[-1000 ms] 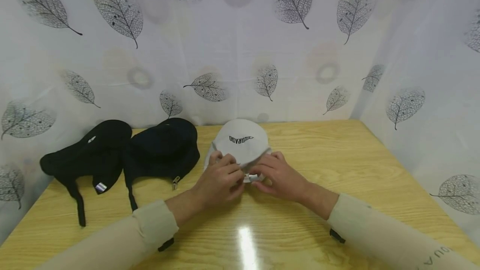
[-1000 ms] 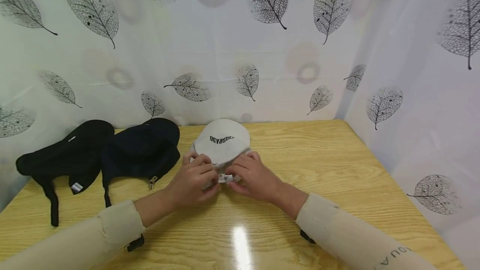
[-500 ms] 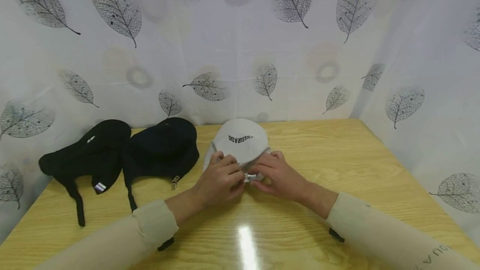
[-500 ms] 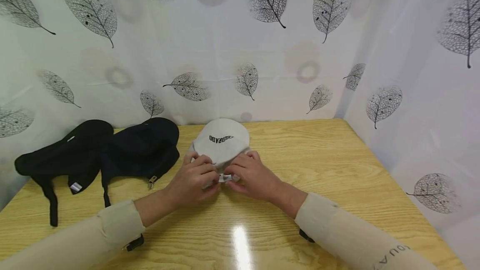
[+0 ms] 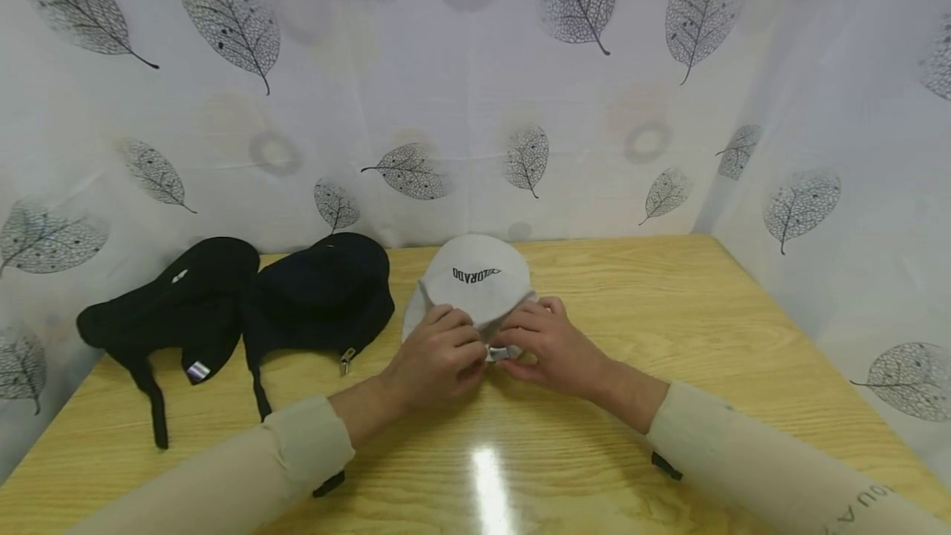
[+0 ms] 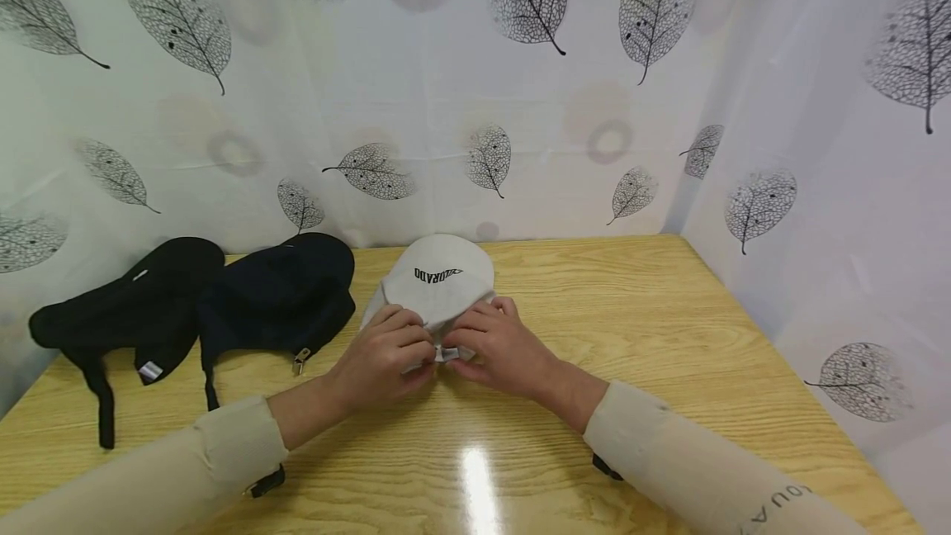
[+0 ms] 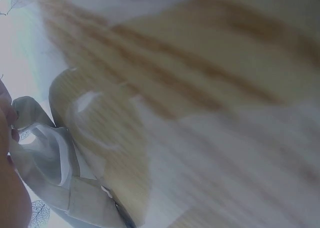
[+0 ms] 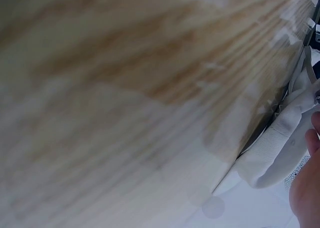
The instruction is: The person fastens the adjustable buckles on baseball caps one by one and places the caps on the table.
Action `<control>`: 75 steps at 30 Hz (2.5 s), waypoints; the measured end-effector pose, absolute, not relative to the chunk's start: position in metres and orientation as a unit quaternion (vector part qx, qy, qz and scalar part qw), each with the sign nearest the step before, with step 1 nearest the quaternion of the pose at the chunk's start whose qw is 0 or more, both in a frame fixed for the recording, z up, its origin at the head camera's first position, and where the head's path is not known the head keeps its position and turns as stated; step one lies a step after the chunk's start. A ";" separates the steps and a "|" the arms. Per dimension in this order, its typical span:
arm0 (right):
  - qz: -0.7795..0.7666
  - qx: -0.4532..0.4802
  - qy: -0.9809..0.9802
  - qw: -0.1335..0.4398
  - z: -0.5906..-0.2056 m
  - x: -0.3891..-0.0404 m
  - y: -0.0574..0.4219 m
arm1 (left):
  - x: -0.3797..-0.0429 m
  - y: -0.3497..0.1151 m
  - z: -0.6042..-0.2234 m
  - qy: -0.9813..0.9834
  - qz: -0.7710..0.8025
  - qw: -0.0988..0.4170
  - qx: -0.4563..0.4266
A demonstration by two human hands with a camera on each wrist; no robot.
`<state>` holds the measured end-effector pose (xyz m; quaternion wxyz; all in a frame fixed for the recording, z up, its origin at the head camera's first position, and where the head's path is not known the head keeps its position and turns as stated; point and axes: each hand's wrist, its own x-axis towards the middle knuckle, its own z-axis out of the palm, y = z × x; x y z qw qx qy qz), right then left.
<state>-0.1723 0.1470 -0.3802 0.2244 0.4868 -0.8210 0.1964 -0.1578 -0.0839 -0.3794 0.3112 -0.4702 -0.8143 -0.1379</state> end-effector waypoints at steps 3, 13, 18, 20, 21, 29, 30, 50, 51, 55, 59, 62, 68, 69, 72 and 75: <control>0.192 0.487 -0.821 0.227 -0.380 -0.172 0.147 | -0.158 -0.084 -0.380 -0.815 -0.138 0.315 -0.467; 0.178 0.490 -0.818 0.243 -0.380 -0.172 0.147 | -0.158 -0.085 -0.381 -0.821 -0.133 0.317 -0.456; 0.180 0.489 -0.819 0.239 -0.379 -0.172 0.147 | -0.157 -0.087 -0.381 -0.835 -0.133 0.303 -0.439; 0.179 0.488 -0.821 0.236 -0.379 -0.172 0.147 | -0.156 -0.088 -0.381 -0.842 -0.133 0.294 -0.433; 0.179 0.487 -0.822 0.234 -0.379 -0.172 0.147 | -0.156 -0.089 -0.380 -0.844 -0.133 0.290 -0.431; 0.174 0.489 -0.821 0.236 -0.380 -0.172 0.146 | -0.157 -0.089 -0.380 -0.841 -0.140 0.284 -0.440; 0.173 0.489 -0.822 0.235 -0.380 -0.172 0.146 | -0.157 -0.089 -0.380 -0.840 -0.140 0.285 -0.440; 0.172 0.500 -0.813 0.243 -0.382 -0.172 0.147 | -0.154 -0.084 -0.380 -0.837 -0.136 0.291 -0.442; 0.172 0.501 -0.813 0.243 -0.382 -0.172 0.147 | -0.154 -0.084 -0.380 -0.838 -0.137 0.289 -0.442; 0.171 0.500 -0.814 0.242 -0.383 -0.172 0.147 | -0.154 -0.084 -0.381 -0.837 -0.138 0.288 -0.445; 0.172 0.498 -0.815 0.241 -0.383 -0.172 0.147 | -0.155 -0.084 -0.382 -0.831 -0.137 0.299 -0.449; 0.174 0.497 -0.816 0.239 -0.382 -0.172 0.146 | -0.156 -0.083 -0.382 -0.825 -0.137 0.311 -0.451; 0.172 0.496 -0.818 0.236 -0.382 -0.171 0.145 | -0.156 -0.081 -0.384 -0.818 -0.141 0.325 -0.453; 0.171 0.495 -0.818 0.236 -0.382 -0.171 0.145 | -0.156 -0.081 -0.385 -0.818 -0.142 0.326 -0.453; 0.170 0.492 -0.821 0.234 -0.383 -0.171 0.145 | -0.156 -0.080 -0.385 -0.818 -0.147 0.325 -0.451; 0.170 0.488 -0.825 0.229 -0.382 -0.171 0.145 | -0.156 -0.080 -0.385 -0.821 -0.150 0.322 -0.447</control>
